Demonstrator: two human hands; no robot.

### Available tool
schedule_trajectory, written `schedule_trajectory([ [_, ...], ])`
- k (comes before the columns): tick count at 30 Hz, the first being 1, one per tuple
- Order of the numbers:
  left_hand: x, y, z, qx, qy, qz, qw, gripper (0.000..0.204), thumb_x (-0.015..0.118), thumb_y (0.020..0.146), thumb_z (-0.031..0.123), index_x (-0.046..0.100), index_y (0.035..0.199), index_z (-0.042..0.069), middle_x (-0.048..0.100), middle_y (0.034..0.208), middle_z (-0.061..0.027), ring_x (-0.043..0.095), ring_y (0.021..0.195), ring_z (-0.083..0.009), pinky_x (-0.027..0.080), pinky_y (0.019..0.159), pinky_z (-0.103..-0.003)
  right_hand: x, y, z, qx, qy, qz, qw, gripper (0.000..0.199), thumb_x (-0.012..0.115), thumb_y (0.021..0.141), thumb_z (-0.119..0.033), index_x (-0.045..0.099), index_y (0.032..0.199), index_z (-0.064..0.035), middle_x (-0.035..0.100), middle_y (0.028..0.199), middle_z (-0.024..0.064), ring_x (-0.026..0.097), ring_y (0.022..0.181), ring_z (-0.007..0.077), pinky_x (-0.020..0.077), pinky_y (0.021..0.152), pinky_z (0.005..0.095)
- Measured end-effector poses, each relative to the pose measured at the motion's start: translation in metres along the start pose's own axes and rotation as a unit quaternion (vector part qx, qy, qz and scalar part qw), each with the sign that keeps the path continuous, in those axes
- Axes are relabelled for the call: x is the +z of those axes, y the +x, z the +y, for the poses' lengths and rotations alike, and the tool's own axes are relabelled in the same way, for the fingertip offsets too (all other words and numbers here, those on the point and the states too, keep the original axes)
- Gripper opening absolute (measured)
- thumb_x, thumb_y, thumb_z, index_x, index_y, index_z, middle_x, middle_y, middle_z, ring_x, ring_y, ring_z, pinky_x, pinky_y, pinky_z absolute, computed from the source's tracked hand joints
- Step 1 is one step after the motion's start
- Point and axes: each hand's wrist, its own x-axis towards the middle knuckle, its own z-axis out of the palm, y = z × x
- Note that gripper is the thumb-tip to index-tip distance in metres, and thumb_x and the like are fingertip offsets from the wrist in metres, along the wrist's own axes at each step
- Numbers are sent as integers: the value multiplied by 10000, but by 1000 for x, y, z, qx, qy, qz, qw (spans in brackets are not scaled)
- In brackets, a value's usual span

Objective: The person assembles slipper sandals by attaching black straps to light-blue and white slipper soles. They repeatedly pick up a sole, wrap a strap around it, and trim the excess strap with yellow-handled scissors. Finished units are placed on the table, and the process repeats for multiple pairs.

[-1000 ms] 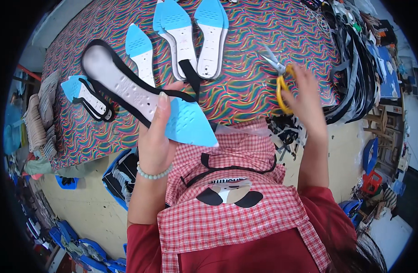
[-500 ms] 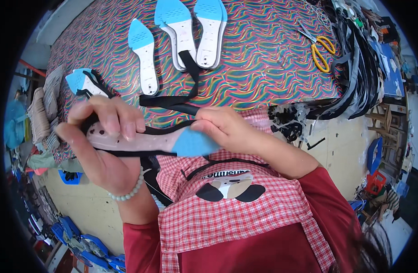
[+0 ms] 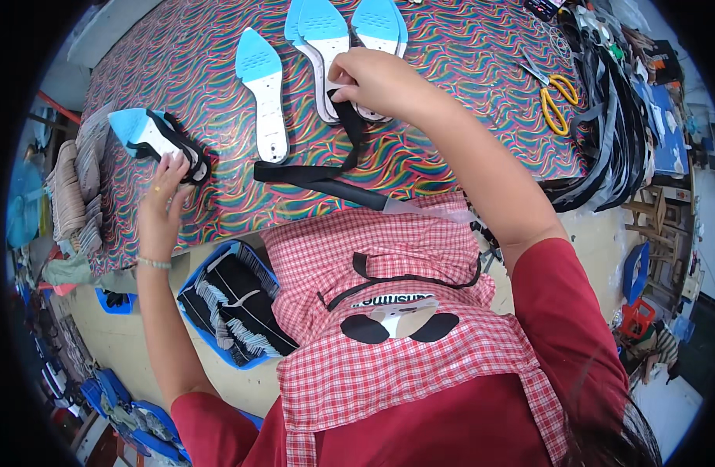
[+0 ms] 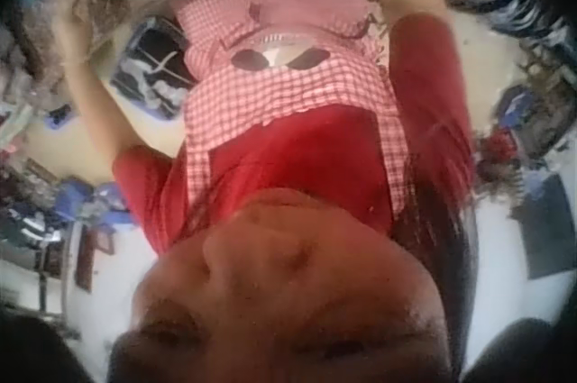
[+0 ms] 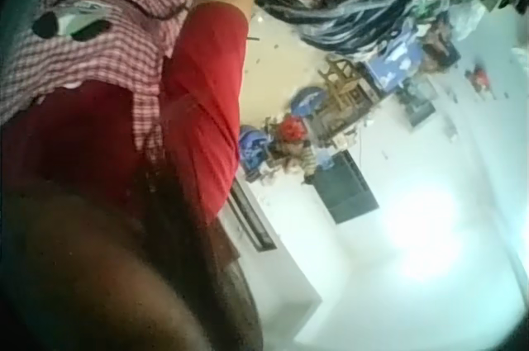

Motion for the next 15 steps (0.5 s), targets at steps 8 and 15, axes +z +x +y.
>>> schedule_trajectory([
  [8, 64, 34, 113, -45, -275, 120, 953, 311, 619, 869, 103, 609, 1161, -4, 610, 1198, -146, 578, 1114, -244, 426, 948, -321, -19, -3, -15, -60, 118, 14, 991, 155, 661, 838, -178, 615, 905, -46, 631, 817, 52, 614, 741, 159, 487, 666, 293],
  [15, 111, 62, 170, 34, -44, -46, 997, 312, 616, 884, 316, 649, 779, 25, 666, 781, -106, 638, 717, -199, 488, 681, -329, -59, -58, -35, 60, 332, 72, 939, 211, 632, 896, -203, 598, 952, -2, 624, 840, 20, 582, 763, 72, 477, 676, 213],
])
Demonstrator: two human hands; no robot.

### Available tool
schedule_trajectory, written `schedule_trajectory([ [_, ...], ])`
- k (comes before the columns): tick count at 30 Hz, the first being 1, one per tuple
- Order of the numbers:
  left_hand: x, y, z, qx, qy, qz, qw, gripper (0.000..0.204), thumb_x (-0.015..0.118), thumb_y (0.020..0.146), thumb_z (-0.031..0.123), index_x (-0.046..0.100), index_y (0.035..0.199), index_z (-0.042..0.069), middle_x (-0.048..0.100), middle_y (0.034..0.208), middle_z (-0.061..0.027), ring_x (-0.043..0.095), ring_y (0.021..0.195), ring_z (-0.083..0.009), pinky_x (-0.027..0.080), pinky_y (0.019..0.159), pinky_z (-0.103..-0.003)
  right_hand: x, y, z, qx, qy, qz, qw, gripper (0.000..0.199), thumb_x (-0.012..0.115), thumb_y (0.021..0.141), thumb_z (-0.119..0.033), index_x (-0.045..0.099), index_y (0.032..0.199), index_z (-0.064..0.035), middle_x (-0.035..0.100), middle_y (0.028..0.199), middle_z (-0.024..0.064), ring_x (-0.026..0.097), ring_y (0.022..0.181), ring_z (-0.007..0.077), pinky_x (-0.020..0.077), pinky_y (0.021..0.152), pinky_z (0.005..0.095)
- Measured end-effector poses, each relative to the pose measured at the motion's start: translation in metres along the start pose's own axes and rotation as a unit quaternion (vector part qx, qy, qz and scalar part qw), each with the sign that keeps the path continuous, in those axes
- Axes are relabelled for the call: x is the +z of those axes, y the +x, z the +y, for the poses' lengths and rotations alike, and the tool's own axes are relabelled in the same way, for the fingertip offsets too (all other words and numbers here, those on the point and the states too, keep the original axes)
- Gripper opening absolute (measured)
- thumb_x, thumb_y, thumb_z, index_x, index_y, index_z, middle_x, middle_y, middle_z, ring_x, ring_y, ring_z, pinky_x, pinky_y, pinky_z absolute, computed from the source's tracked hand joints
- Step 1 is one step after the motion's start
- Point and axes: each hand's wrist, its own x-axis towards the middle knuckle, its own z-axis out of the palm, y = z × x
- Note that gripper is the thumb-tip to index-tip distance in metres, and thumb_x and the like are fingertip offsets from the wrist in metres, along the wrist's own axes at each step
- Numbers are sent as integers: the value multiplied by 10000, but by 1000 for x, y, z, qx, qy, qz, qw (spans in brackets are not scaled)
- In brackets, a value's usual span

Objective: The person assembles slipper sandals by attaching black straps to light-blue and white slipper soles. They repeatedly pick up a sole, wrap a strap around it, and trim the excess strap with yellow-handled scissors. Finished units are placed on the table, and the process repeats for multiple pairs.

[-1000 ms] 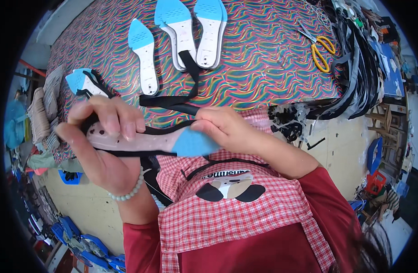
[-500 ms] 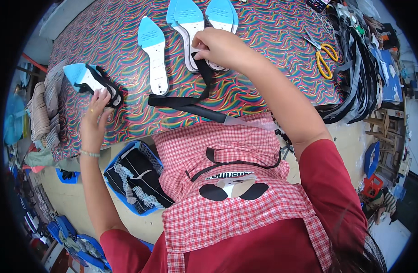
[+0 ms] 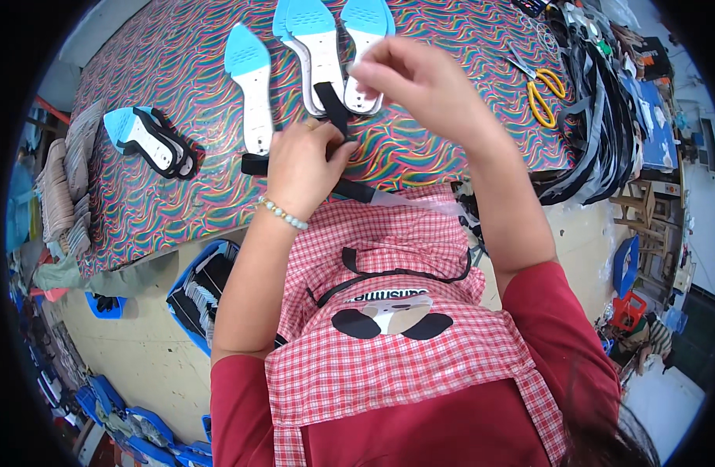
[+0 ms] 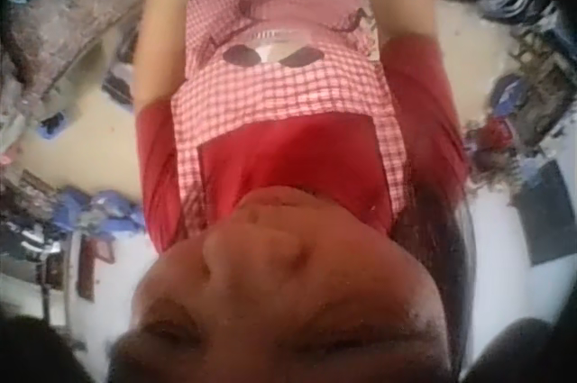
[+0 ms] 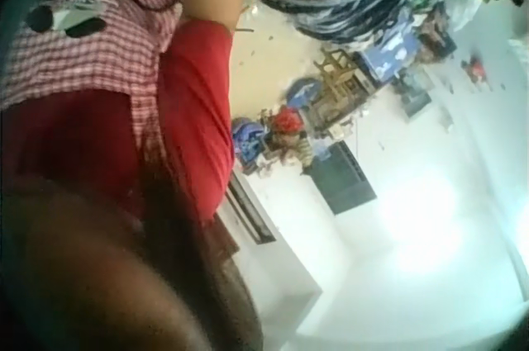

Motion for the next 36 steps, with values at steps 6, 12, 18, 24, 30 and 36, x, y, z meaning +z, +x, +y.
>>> schedule_trajectory([
  [6, -40, -1, -14, -88, -819, -5, 567, 244, 472, 978, 241, 565, 1063, 32, 640, 913, -57, 618, 859, -171, 484, 760, -299, 64, -57, 30, -132, -25, 95, 986, 345, 621, 895, -277, 586, 1056, 27, 639, 806, 76, 618, 767, 115, 490, 681, 255],
  [12, -139, -30, -125, -26, -955, 126, 268, 72, 451, 879, -33, 443, 829, 17, 465, 734, -35, 458, 628, -118, 408, 582, -243, 31, -134, 10, 203, 157, -260, 931, 287, 528, 966, -262, 617, 1121, -37, 526, 686, -36, 486, 602, 51, 403, 534, 210],
  [18, -174, -171, -246, -45, -891, 294, 344, 90, 462, 921, 62, 475, 840, 23, 428, 665, -7, 360, 472, -84, 313, 444, -226, -97, -316, 107, 483, 106, 48, 868, 289, 542, 944, -319, 681, 1042, -85, 404, 634, -110, 250, 501, 10, 198, 440, 190],
  [24, -127, -128, -64, -152, -727, 243, 623, 368, 422, 1005, 267, 462, 1201, -41, 420, 742, -1, 301, 448, -59, 259, 387, -209, -157, -399, 120, 293, -505, 173, 793, 421, 637, 838, -106, 554, 1240, -14, 580, 1217, 185, 544, 1131, 324, 378, 1013, 408],
  [30, -85, -91, 70, -145, -540, -263, 786, 325, 436, 991, 263, 594, 1085, -6, 545, 671, -14, 463, 543, -66, 386, 505, -231, -5, -137, -60, -246, -179, -34, 952, 682, 728, 752, -334, 478, 1332, -78, 426, 1380, 198, 391, 1291, 366, 328, 1047, 458],
  [36, -126, -105, 61, -25, -289, -254, 923, 233, 500, 948, 147, 623, 1025, -35, 579, 648, -86, 590, 580, -190, 453, 546, -326, -1, -98, -65, -242, -99, -210, 942, 241, 693, 807, -215, 675, 1034, -136, 642, 810, 69, 619, 661, 222, 491, 569, 303],
])
